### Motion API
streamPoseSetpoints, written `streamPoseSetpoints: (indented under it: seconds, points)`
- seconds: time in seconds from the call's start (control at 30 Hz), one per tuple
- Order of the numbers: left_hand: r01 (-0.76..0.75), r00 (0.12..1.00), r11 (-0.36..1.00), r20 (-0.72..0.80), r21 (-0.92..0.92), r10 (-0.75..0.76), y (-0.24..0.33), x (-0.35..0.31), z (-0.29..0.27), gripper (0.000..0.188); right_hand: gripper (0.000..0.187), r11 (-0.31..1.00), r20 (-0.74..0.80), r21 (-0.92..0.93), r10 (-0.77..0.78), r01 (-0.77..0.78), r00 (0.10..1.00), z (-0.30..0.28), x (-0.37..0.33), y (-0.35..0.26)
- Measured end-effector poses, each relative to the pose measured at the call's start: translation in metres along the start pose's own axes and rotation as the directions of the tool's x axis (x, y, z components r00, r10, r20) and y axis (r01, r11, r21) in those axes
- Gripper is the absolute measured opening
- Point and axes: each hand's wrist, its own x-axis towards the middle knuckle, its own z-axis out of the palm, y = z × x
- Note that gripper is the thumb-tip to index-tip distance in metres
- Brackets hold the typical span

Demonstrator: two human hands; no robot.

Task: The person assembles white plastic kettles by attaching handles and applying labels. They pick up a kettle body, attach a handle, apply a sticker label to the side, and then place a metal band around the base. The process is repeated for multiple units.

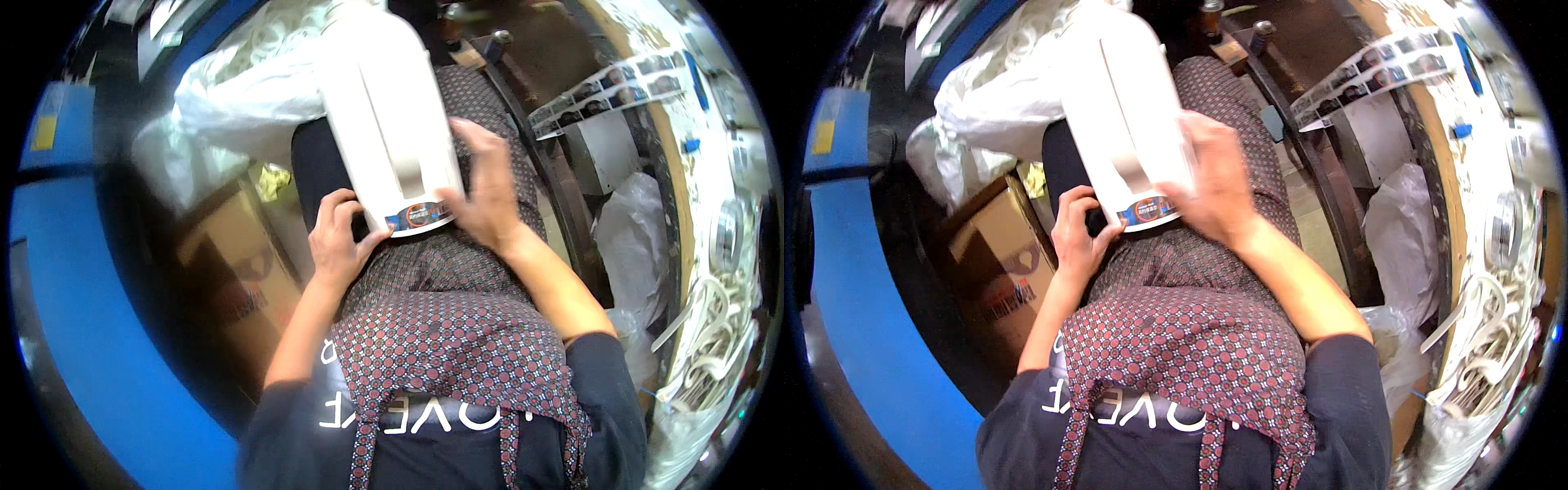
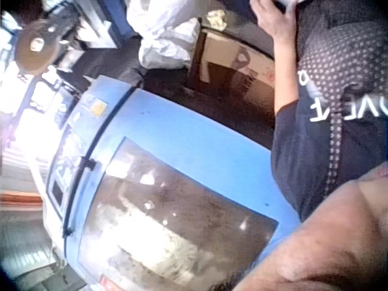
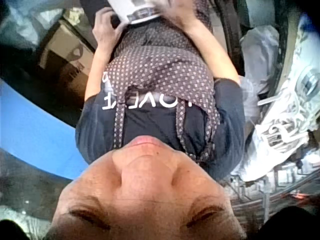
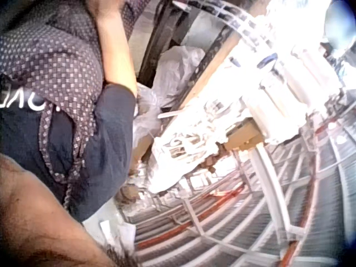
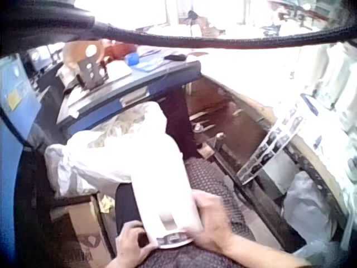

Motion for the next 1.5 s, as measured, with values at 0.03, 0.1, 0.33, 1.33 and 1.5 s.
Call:
streamPoseSetpoints:
  seconds: [0.03, 0.1, 0.33, 1.33, 1.5]
  points:
    - [0.020, 1.000, 0.990, 0.020, -0.143, -0.017, -0.008, -0.004, 0.002, 0.071, 0.081, 0.995, -0.020, 0.045, -0.083, 0.084, 0.996, 0.008, 0.018, -0.016]
    - [-0.091, 0.992, 0.951, -0.109, -0.296, 0.061, -0.027, 0.018, 0.010, 0.084, 0.083, 0.999, -0.075, 0.032, -0.020, 0.023, 0.997, 0.039, 0.042, -0.036]
    - [0.070, 0.960, 0.132, 0.031, -0.989, -0.278, -0.072, 0.136, -0.076, 0.096, 0.047, 0.807, -0.106, 0.484, -0.330, 0.338, 0.938, -0.003, 0.024, -0.005]
    - [-0.183, 0.918, 0.383, -0.018, -0.906, 0.396, 0.068, 0.195, -0.152, 0.119, 0.019, 0.661, -0.063, -0.157, -0.748, 0.734, 0.660, -0.114, 0.184, -0.155]
    - [-0.224, 0.974, 0.652, -0.140, -0.724, 0.180, -0.006, 0.124, -0.004, 0.103, 0.020, 0.697, -0.003, -0.166, -0.708, 0.698, 0.706, -0.115, 0.174, -0.132]
